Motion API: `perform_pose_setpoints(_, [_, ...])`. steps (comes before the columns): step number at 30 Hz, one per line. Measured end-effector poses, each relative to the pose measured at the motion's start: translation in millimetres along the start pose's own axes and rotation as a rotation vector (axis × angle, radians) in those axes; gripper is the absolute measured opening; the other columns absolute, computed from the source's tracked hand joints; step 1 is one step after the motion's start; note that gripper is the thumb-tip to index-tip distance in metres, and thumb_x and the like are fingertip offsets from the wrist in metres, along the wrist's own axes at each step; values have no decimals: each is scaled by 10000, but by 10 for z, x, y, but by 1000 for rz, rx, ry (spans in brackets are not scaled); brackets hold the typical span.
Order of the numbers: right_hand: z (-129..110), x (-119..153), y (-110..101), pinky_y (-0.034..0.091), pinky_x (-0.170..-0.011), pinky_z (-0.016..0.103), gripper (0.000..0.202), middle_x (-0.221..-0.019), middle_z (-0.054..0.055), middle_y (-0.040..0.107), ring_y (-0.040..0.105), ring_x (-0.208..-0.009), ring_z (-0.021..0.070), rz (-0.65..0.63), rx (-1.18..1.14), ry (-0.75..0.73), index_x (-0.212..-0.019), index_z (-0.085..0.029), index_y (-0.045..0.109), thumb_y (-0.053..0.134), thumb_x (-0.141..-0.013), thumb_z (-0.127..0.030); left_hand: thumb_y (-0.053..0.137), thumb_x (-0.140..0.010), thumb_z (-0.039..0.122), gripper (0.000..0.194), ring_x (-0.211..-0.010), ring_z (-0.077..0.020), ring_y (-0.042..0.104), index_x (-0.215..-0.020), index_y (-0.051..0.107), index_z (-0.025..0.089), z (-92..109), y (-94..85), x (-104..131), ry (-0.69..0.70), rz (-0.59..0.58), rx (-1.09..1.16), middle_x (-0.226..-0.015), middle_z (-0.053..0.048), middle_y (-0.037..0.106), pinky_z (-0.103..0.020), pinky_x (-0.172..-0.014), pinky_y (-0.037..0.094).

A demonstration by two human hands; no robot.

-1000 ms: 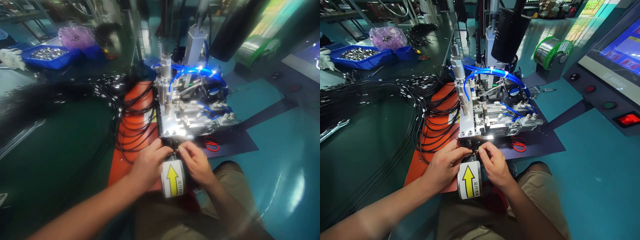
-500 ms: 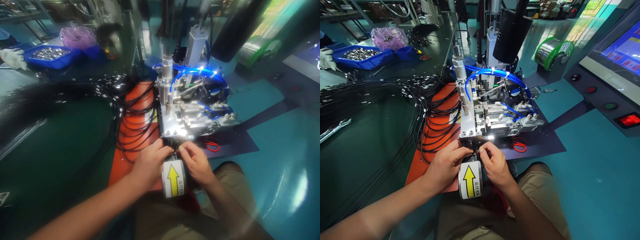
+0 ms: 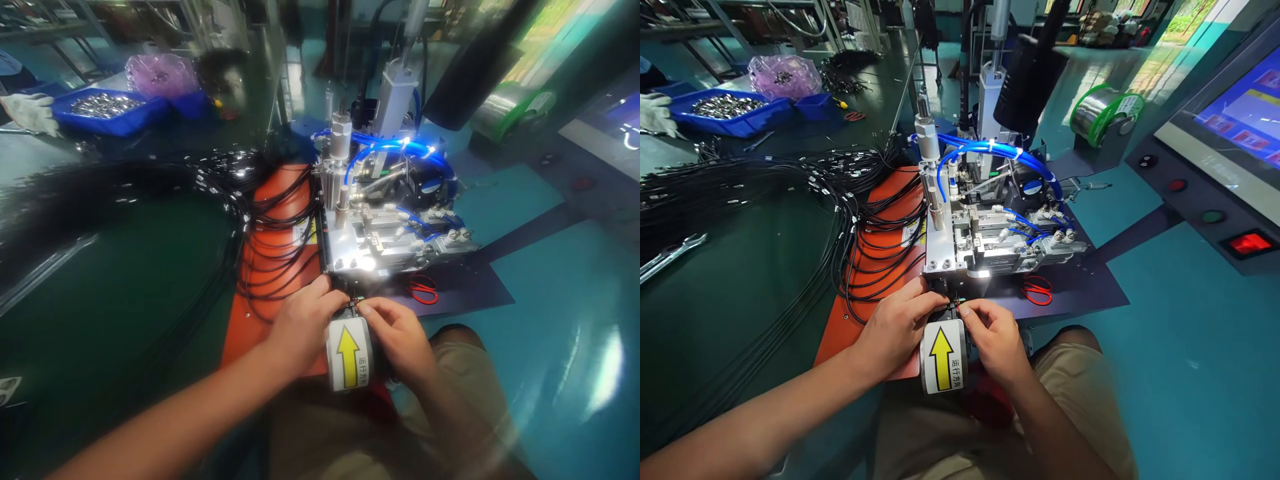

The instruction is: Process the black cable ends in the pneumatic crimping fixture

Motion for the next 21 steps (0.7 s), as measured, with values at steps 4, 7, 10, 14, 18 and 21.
perform_pose_setpoints(4, [-11,-3,27,485,-674,268,268,-811,50,701,607,-742,181,9,-61,34,-842,-156,700,693,-831,-424,601,-896,179,148,-785,-147,597,-972,717,231,-4,9,0,-5,-8,31,-885,-19,575,-230,-658,457])
perform_pose_setpoints(7, [-21,-2,18,477,-660,268,284,-800,48,693,607,-734,181,13,-17,4,-843,-158,688,669,-851,-441,576,-910,175,165,-806,-148,601,-973,715,237,-9,8,-3,-2,-4,31,-907,-21,587,-228,-670,456])
perform_pose_setpoints(10, [-50,8,-5,468,-658,272,296,-814,45,694,611,-734,183,22,133,-61,-865,-169,678,606,-898,-454,550,-910,145,202,-785,-146,594,-976,715,241,-11,6,0,19,5,10,-883,-18,581,-228,-644,444])
perform_pose_setpoints(14, [-120,9,-18,449,-637,265,290,-813,31,692,615,-727,180,61,356,-138,-871,-185,666,541,-938,-438,539,-907,132,217,-769,-149,589,-970,716,242,-13,11,2,33,17,-23,-872,-18,584,-232,-624,431])
perform_pose_setpoints(18, [-179,-3,-5,439,-621,260,271,-771,14,677,612,-701,174,90,461,-188,-845,-200,644,514,-951,-413,537,-913,142,211,-787,-151,599,-975,712,243,-12,12,0,36,16,-30,-900,-22,599,-234,-627,426])
perform_pose_setpoints(21, [-194,-5,2,440,-630,260,259,-758,8,659,605,-701,174,100,496,-222,-823,-208,623,504,-955,-396,538,-916,144,207,-792,-152,606,-981,709,241,-6,7,1,33,9,-23,-917,-23,605,-238,-627,426])
Point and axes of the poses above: each hand's wrist, its own x-axis away from the middle knuckle, its own y-axis out of the palm, z = x × y, the point moved 2 cm from there along -x, towards the middle knuckle
